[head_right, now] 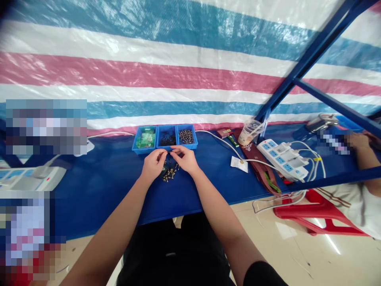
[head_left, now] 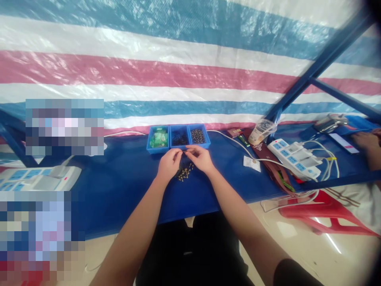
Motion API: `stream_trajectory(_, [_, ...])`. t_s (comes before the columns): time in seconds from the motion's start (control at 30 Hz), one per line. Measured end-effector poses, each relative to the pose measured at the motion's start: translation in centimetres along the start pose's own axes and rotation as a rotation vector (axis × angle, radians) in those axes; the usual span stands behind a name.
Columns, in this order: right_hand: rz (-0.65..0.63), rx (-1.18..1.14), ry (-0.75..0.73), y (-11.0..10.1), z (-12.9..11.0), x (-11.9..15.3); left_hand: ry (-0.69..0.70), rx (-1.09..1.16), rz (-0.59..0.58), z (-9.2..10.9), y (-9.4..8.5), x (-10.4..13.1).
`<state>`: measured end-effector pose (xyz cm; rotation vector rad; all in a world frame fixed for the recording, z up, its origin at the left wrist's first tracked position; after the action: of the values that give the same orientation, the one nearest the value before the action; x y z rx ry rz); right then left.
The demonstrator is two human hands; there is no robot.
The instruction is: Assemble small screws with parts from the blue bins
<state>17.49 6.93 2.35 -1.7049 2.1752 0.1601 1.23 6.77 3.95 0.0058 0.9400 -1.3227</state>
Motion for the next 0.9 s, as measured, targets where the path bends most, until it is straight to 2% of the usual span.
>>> stream_trajectory(0.33, [0.015, -0.02, 0.026, 0.1, 0.62, -0.13, -0.031, 0.023, 0.02, -0.13, 0.06, 0.16])
stream_trajectory(0.6, [0.003, -0.004, 0.0, 0.15, -0.05, -0.04, -0.026, -0.006, 0.002, -0.24, 0.03, 0.11])
stream_trajectory(0.9, [-0.001, -0.035, 0.065, 0.19, 0.91, -0.14, -0.073, 0.035, 0.015, -0.48, -0.01, 0.2])
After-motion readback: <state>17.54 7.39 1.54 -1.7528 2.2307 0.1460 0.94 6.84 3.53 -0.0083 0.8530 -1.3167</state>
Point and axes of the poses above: each hand's wrist, its own x-axis away from the middle knuckle, its own y-axis out of the palm, z = x × y, the point moved 5 cm from there along -x, towards the middle knuckle, and after that the axes turned 12 degrees about z, right-handed, at the moved point
